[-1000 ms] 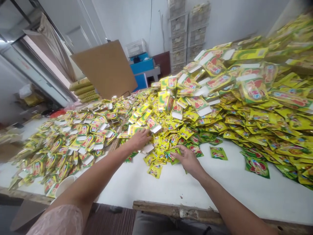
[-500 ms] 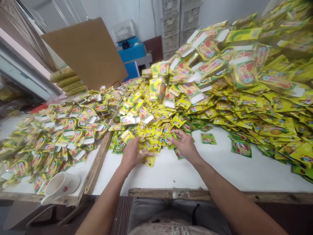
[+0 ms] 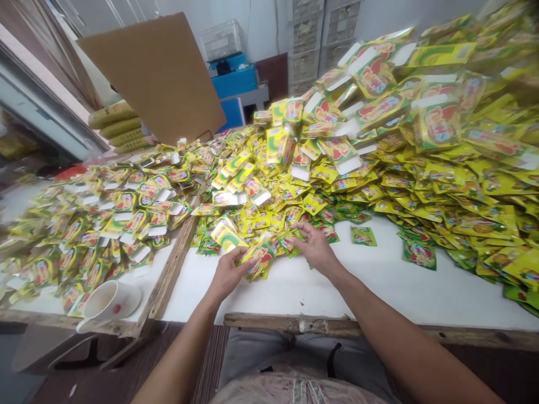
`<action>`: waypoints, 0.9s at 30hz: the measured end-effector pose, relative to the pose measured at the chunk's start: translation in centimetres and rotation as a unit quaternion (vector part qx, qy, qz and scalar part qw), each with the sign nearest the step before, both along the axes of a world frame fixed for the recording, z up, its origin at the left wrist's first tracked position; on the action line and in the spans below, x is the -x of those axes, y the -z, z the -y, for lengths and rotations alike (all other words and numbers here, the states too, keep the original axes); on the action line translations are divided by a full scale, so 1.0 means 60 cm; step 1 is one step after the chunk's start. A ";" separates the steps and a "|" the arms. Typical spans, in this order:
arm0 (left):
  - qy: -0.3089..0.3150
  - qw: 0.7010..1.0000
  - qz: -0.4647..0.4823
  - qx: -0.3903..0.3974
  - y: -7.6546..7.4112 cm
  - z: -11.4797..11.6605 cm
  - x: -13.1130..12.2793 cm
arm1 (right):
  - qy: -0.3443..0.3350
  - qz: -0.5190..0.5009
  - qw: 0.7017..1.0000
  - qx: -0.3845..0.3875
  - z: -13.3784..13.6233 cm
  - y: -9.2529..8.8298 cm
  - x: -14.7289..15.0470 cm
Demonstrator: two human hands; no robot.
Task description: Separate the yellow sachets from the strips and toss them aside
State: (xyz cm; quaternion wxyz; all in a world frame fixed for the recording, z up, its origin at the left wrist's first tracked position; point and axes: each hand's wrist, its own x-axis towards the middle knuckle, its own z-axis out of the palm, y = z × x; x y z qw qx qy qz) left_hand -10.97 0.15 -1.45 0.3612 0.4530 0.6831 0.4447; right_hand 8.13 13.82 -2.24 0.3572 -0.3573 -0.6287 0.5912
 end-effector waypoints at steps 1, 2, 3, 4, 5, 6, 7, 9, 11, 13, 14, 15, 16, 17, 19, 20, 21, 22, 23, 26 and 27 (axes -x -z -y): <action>-0.008 0.999 0.033 -0.003 0.001 -0.005 -0.008 | -0.015 0.019 1.000 -0.007 0.002 -0.002 -0.001; -0.015 0.998 0.060 0.000 0.002 -0.008 -0.015 | -0.029 0.038 0.999 -0.013 0.004 -0.004 -0.002; -0.019 0.996 0.087 0.006 0.003 -0.009 -0.021 | -0.037 0.053 0.998 -0.019 0.005 -0.007 -0.003; -0.020 0.993 0.112 0.014 0.003 -0.009 -0.025 | -0.036 0.061 0.997 -0.022 0.007 -0.009 -0.004; -0.019 0.990 0.135 0.020 0.003 -0.009 -0.029 | -0.030 0.062 0.997 -0.024 0.008 -0.011 -0.005; -0.018 0.987 0.155 0.024 0.004 -0.008 -0.032 | -0.021 0.061 0.998 -0.026 0.009 -0.011 -0.006; -0.018 0.985 0.171 0.024 0.005 -0.008 -0.034 | -0.014 0.062 0.997 -0.031 0.010 -0.011 -0.006; -0.025 0.981 0.193 0.021 0.006 -0.008 -0.039 | -0.017 0.076 0.995 -0.056 0.009 -0.008 -0.006; -0.038 0.977 0.207 0.019 0.007 -0.011 -0.042 | -0.023 0.094 0.991 -0.096 0.008 -0.003 -0.005; -0.041 0.976 0.210 0.023 0.006 -0.014 -0.046 | 0.004 0.093 0.990 -0.110 0.006 0.002 -0.003; -0.035 0.977 0.209 0.029 0.005 -0.015 -0.048 | 0.027 0.081 0.991 -0.102 0.005 0.004 -0.001; -0.028 0.977 0.208 0.035 0.004 -0.017 -0.050 | 0.049 0.065 0.993 -0.088 0.005 0.006 0.000; -0.022 0.977 0.210 0.040 0.003 -0.019 -0.053 | 0.065 0.049 0.994 -0.073 0.006 0.007 0.003; -0.019 0.976 0.215 0.042 0.003 -0.021 -0.056 | 0.073 0.035 0.995 -0.061 0.007 0.008 0.005; -0.021 0.971 0.235 0.041 0.003 -0.024 -0.062 | 0.080 0.020 0.995 -0.062 0.012 0.009 0.009; -0.025 0.968 0.246 0.042 0.004 -0.026 -0.064 | 0.084 0.019 0.994 -0.067 0.014 0.009 0.011; -0.028 0.965 0.258 0.043 0.004 -0.027 -0.066 | 0.087 0.018 0.993 -0.071 0.016 0.009 0.011; -0.031 0.961 0.270 0.046 0.003 -0.028 -0.067 | 0.087 0.018 0.993 -0.073 0.018 0.007 0.010; -0.037 0.958 0.282 0.047 0.003 -0.028 -0.066 | 0.080 0.015 0.994 -0.072 0.019 0.005 0.009; -0.067 0.942 0.325 0.046 -0.003 -0.024 -0.061 | 0.010 0.011 0.998 -0.054 0.019 -0.005 0.002; -0.071 0.938 0.335 0.046 -0.006 -0.022 -0.058 | -0.011 0.015 0.999 -0.050 0.019 -0.007 0.000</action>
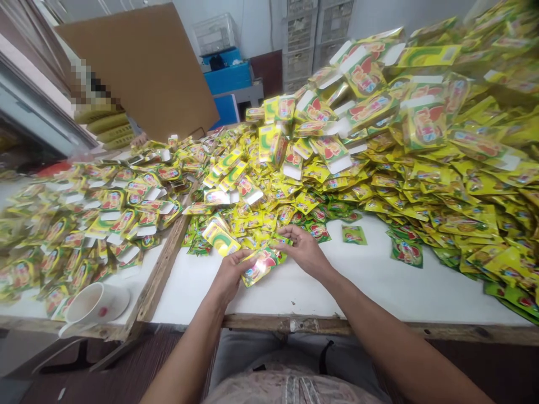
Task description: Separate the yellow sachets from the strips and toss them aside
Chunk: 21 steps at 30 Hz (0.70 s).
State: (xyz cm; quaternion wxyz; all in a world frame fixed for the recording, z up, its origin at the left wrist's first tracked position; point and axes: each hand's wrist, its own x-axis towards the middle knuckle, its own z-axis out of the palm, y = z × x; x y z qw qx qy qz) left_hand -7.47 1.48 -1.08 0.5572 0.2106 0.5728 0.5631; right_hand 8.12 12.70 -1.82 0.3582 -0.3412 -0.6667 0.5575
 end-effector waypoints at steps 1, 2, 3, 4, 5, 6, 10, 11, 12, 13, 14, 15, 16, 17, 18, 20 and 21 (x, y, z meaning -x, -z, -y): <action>0.001 1.000 0.007 0.000 -0.003 0.002 0.002 | -0.009 0.006 1.000 0.001 0.000 -0.002 -0.001; 0.008 1.000 0.010 -0.001 -0.005 0.002 0.002 | -0.004 0.010 1.000 0.000 0.000 -0.002 -0.001; 0.017 1.000 0.010 -0.004 -0.007 0.003 0.002 | 0.012 0.010 1.000 -0.003 0.000 -0.002 0.000; 0.025 1.000 0.010 -0.007 -0.008 0.002 0.001 | 0.033 0.006 0.999 -0.010 0.001 0.000 0.001; 0.028 0.999 0.009 -0.012 -0.008 0.000 -0.001 | 0.052 0.005 0.999 -0.018 0.003 0.001 0.002; 0.025 1.000 0.010 -0.016 -0.007 -0.002 -0.004 | 0.059 0.008 0.998 -0.026 0.004 0.002 0.003; -0.002 1.000 0.019 -0.025 0.000 -0.008 -0.012 | 0.023 0.057 0.995 -0.072 0.008 -0.002 0.000; -0.007 0.999 0.023 -0.025 0.001 -0.009 -0.013 | 0.012 0.065 0.994 -0.082 0.009 -0.004 -0.002; -0.012 0.999 0.029 -0.026 0.002 -0.009 -0.014 | 0.001 0.066 0.994 -0.087 0.010 -0.006 -0.002; -0.020 0.999 0.037 -0.026 0.003 -0.008 -0.015 | -0.013 0.062 0.995 -0.083 0.011 -0.008 -0.002; -0.030 0.998 0.046 -0.026 0.004 -0.007 -0.016 | -0.033 0.055 0.995 -0.070 0.013 -0.008 -0.002; -0.042 0.997 0.055 -0.025 0.005 -0.007 -0.018 | -0.057 0.049 0.996 -0.052 0.014 -0.009 -0.001; -0.053 0.996 0.063 -0.023 0.006 -0.006 -0.020 | -0.082 0.045 0.995 -0.030 0.016 -0.009 0.000; -0.061 0.996 0.068 -0.020 0.007 -0.005 -0.023 | -0.104 0.045 0.994 -0.009 0.018 -0.009 0.001; -0.065 0.995 0.072 -0.016 0.008 -0.005 -0.026 | -0.121 0.047 0.991 0.008 0.020 -0.009 0.002; -0.066 0.995 0.078 -0.009 0.009 -0.004 -0.032 | -0.146 0.055 0.987 0.034 0.024 -0.009 0.002; -0.067 0.994 0.083 -0.006 0.010 -0.003 -0.034 | -0.156 0.056 0.985 0.042 0.025 -0.009 0.002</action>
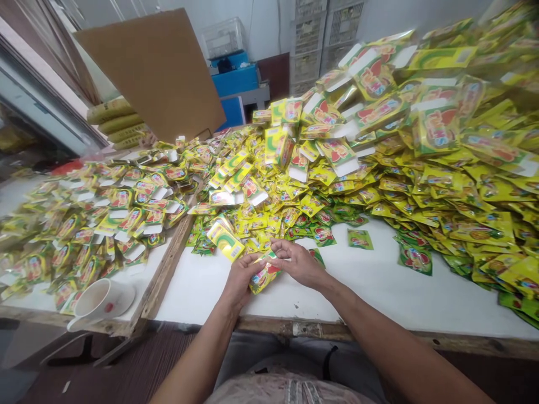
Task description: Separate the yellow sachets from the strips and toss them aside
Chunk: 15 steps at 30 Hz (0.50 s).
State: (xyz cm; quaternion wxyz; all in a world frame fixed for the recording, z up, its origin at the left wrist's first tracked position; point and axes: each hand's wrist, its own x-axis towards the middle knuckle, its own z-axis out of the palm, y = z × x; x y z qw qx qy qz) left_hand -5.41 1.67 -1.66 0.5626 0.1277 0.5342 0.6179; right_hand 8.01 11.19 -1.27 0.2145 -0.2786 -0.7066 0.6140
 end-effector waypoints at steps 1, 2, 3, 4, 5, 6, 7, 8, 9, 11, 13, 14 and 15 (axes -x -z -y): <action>0.000 1.000 0.006 0.003 0.000 0.000 -0.001 | -0.010 0.001 1.000 0.005 0.001 0.000 -0.001; 0.002 1.000 0.012 0.005 -0.001 0.001 -0.002 | -0.021 0.002 1.000 0.008 0.001 0.000 -0.001; 0.005 1.000 0.016 0.009 -0.002 0.001 -0.002 | -0.031 0.001 0.999 0.010 0.001 -0.001 -0.002; 0.008 1.000 0.017 0.012 -0.003 0.002 -0.001 | -0.038 -0.003 0.999 0.009 0.000 -0.001 -0.002; 0.008 1.000 0.017 0.014 -0.005 0.002 -0.001 | -0.033 -0.011 0.999 0.003 0.000 -0.001 -0.003; 0.003 1.000 0.014 0.014 -0.007 0.002 -0.001 | -0.019 -0.020 1.000 -0.010 -0.001 -0.002 -0.003; -0.006 1.000 0.010 0.012 -0.008 0.003 -0.002 | -0.002 -0.028 0.999 -0.028 -0.002 -0.002 -0.003; -0.018 1.000 0.005 0.011 -0.009 0.003 -0.003 | 0.014 -0.035 0.998 -0.047 -0.003 -0.003 -0.003; -0.029 1.000 -0.001 0.011 -0.010 0.004 -0.004 | 0.021 -0.037 0.997 -0.061 -0.004 -0.004 -0.004; -0.035 0.999 -0.019 0.019 -0.011 0.007 -0.001 | -0.009 -0.030 0.998 -0.059 -0.004 -0.006 -0.005; -0.032 0.997 -0.055 0.038 -0.019 0.013 0.021 | -0.043 -0.025 0.998 -0.033 -0.006 -0.010 -0.009; -0.040 0.994 -0.090 0.046 -0.027 0.017 0.043 | -0.035 -0.024 0.999 -0.027 -0.009 -0.012 -0.012; -0.061 0.987 -0.136 0.052 -0.040 0.022 0.071 | -0.004 -0.020 0.999 -0.030 -0.013 -0.015 -0.016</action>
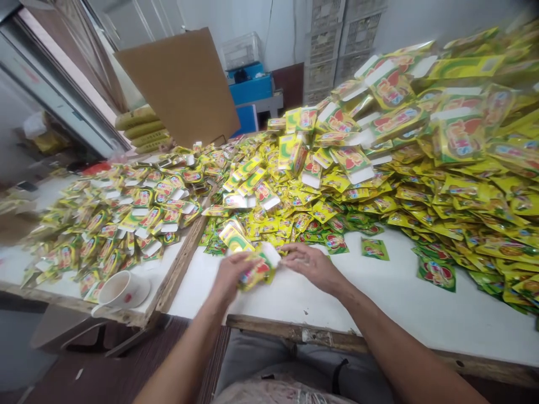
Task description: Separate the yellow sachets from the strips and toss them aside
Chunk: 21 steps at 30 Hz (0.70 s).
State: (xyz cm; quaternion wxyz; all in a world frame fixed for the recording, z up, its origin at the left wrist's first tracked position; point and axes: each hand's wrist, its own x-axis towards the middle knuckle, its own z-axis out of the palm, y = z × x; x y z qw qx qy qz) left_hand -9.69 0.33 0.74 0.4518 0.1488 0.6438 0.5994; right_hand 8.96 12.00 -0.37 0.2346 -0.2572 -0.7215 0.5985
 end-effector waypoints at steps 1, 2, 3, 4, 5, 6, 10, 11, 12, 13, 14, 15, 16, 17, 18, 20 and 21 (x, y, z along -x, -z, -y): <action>-0.036 0.997 -0.064 0.000 -0.016 0.005 0.034 | 0.055 0.012 0.998 -0.015 -0.007 -0.003 -0.005; -0.088 0.985 -0.145 -0.006 -0.036 0.010 0.072 | 0.121 0.039 0.991 -0.039 -0.016 -0.006 -0.012; -0.154 0.963 -0.222 -0.016 -0.056 0.015 0.109 | 0.182 0.076 0.978 -0.068 -0.026 -0.008 -0.020; -0.218 0.926 -0.309 -0.020 -0.077 0.019 0.142 | 0.225 0.121 0.962 -0.100 -0.036 -0.009 -0.029; -0.272 0.875 -0.399 -0.007 -0.095 0.021 0.168 | 0.242 0.169 0.946 -0.131 -0.046 -0.009 -0.037; -0.309 0.823 -0.477 0.007 -0.109 0.023 0.183 | 0.235 0.211 0.935 -0.163 -0.056 -0.006 -0.045; -0.175 0.787 -0.590 0.049 -0.098 0.014 0.136 | 0.142 0.299 0.908 -0.257 -0.072 0.016 -0.060; -0.086 0.808 -0.580 0.053 -0.081 0.008 0.106 | 0.123 0.314 0.905 -0.259 -0.071 0.022 -0.057; -0.006 0.819 -0.571 0.054 -0.061 0.000 0.074 | 0.103 0.328 0.905 -0.251 -0.068 0.026 -0.053; 0.062 0.817 -0.570 0.052 -0.040 -0.009 0.043 | 0.081 0.339 0.907 -0.238 -0.064 0.029 -0.048; 0.115 0.805 -0.579 0.052 -0.020 -0.019 0.015 | 0.062 0.343 0.910 -0.225 -0.059 0.030 -0.042; 0.153 0.787 -0.595 0.053 -0.003 -0.030 -0.008 | 0.049 0.337 0.915 -0.215 -0.054 0.029 -0.036; 0.184 0.765 -0.614 0.058 0.011 -0.042 -0.026 | 0.047 0.323 0.922 -0.211 -0.050 0.028 -0.031; 0.208 0.743 -0.632 0.070 0.022 -0.053 -0.038 | 0.056 0.307 0.927 -0.208 -0.047 0.026 -0.027; 0.224 0.725 -0.645 0.086 0.031 -0.064 -0.044 | 0.073 0.292 0.932 -0.204 -0.045 0.024 -0.025; 0.241 0.706 -0.655 0.120 0.041 -0.079 -0.041 | 0.106 0.268 0.939 -0.189 -0.042 0.021 -0.022; 0.243 0.702 -0.656 0.134 0.044 -0.083 -0.034 | 0.117 0.260 0.941 -0.183 -0.042 0.021 -0.021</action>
